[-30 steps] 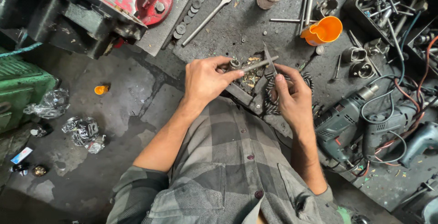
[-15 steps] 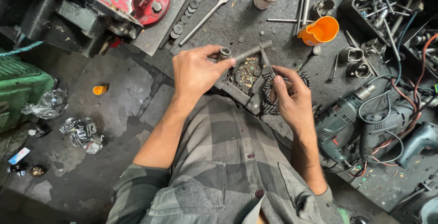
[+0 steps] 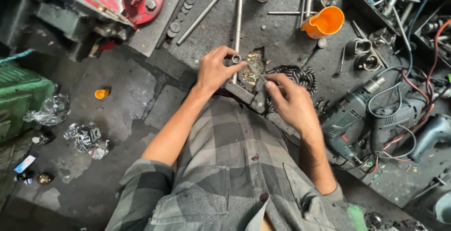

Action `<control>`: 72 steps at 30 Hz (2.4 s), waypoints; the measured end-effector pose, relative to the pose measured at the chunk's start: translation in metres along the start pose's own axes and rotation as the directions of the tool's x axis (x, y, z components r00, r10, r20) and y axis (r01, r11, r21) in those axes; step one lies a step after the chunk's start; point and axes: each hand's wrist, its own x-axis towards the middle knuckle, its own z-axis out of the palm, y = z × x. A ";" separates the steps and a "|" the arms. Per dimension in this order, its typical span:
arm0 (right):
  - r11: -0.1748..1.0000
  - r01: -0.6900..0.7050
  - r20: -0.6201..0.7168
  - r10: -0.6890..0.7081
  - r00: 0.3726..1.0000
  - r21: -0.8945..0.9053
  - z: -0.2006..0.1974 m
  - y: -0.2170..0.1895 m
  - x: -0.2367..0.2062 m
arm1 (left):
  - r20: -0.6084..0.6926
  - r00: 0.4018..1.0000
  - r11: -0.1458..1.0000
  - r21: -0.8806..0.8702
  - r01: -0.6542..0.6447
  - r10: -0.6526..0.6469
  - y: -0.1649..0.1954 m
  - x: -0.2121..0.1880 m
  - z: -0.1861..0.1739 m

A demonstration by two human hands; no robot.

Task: The person works at a cluttered workbench on an engine component held in a bench vise. They pick up small metal parts, fit a socket wrench with a long extension bar onto fasteners on the engine, turn the wrench, and use a wire brush on the part.

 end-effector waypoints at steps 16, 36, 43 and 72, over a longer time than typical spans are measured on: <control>0.969 0.131 -0.193 -0.172 0.966 -0.207 0.052 0.021 0.028 | 0.113 0.958 0.963 0.023 -0.269 0.265 -0.034 0.004 0.021; 0.917 0.364 -0.453 -0.398 0.798 -0.164 0.137 0.107 0.053 | 0.124 0.969 0.963 0.136 -0.231 0.215 -0.035 0.006 0.025; 0.917 0.349 -0.455 -0.399 0.796 -0.193 0.136 0.101 0.046 | 0.102 0.955 0.952 0.102 -0.289 0.279 -0.037 0.002 0.027; 0.942 0.335 -0.322 -0.322 0.890 -0.016 0.154 0.086 0.057 | -0.075 0.990 0.969 0.228 -0.096 0.116 -0.038 -0.017 0.018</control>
